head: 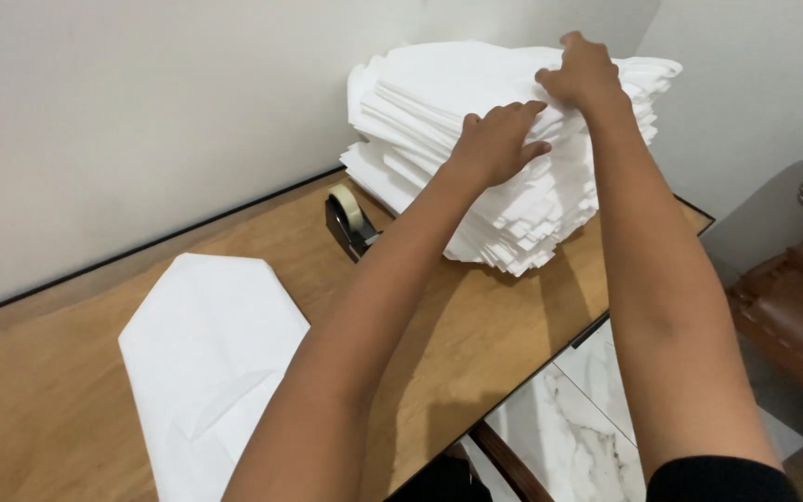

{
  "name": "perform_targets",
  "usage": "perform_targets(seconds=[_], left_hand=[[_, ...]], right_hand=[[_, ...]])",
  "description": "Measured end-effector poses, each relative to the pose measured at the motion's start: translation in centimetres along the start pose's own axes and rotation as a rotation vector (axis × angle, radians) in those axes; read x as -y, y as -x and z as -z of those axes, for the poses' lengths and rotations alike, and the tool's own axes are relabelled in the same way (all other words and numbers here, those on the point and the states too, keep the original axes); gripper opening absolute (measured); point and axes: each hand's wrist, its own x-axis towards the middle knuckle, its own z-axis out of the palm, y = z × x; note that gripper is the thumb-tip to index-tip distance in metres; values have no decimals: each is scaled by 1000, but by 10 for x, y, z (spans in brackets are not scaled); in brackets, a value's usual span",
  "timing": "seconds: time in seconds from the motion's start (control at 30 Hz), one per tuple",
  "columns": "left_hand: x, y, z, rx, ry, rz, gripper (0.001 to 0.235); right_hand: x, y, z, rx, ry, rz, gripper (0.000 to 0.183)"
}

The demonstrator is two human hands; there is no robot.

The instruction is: Folding and stacking white non-woven fabric bags on a wooden workbench.

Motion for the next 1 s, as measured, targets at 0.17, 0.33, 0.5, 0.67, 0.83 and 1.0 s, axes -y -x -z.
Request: perform_targets(seconds=[0.17, 0.33, 0.5, 0.67, 0.83, 1.0], left_hand=[[20, 6, 5, -142, -61, -91, 25], [52, 12, 5, -242, -307, -307, 23], [60, 9, 23, -323, -79, -332, 16], [43, 18, 54, -358, 204, -151, 14], [28, 20, 70, -356, 546, 65, 8], [-17, 44, 107, -441, 1078, 720, 32]], right_hand=[[-20, -19, -10, 137, 333, -58, 67], [-9, -8, -2, 136, 386, -101, 82], [-12, -21, 1, 110, 440, -224, 92], [-15, -22, 13, 91, 334, -266, 78], [-25, -25, 23, -3, 94, -211, 46], [-18, -24, 32, 123, 94, -289, 42]])
